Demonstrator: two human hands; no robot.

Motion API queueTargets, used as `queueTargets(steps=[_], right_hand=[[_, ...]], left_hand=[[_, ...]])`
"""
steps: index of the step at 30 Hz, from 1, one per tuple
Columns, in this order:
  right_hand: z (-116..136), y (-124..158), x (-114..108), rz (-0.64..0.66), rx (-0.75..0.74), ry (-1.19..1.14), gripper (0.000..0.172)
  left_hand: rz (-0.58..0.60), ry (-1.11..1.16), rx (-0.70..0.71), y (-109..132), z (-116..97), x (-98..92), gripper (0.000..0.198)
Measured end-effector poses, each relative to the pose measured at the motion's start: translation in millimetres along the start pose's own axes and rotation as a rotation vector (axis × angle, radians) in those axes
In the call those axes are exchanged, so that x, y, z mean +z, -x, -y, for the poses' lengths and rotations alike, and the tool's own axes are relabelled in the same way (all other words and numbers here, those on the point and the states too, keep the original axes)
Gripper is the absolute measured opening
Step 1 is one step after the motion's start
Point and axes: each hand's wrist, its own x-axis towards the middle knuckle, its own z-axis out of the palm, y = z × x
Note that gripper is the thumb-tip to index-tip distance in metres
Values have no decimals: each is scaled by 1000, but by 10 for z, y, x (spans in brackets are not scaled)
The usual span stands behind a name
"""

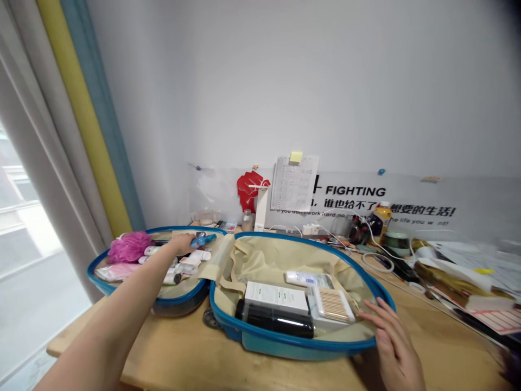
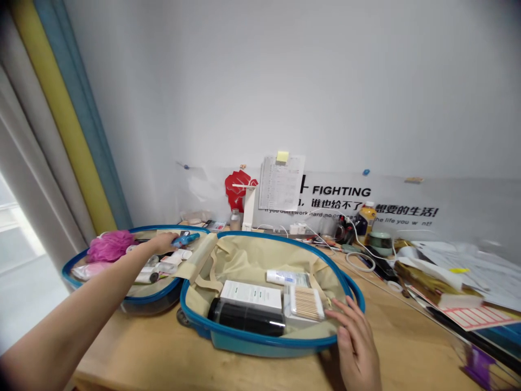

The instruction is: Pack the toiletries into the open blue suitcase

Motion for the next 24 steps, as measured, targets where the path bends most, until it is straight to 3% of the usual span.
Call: queueTargets(steps=[3,6,8,11,15,18,21,24], right_hand=[[9,-10,-13,6,9,4,37],[11,-15,-19,21,19,8,36],[8,-9,-15,23,33,4,37],[2,4,-3,-1,40,-4,37],[10,4,1,5,29,-2,37],[24,-10,-3,0,24,4,37],[28,-14,-4,-15,16,-1,37],[21,-4,-1,-4,37,5,40]], left_hand=[[-69,36,35,24,-13,-126,44],[-159,98,106,34,-186,-354,49],[-205,145,181,34,-441,-509,51],[-194,202,335,52,-1012,-633,50],[-52,226,530,117,-1873,-517,49],[71,207,567,141,-2362,-325,40],[158,188,551,122,-2655,-159,33],[194,201,519,95,-2816,-37,31]])
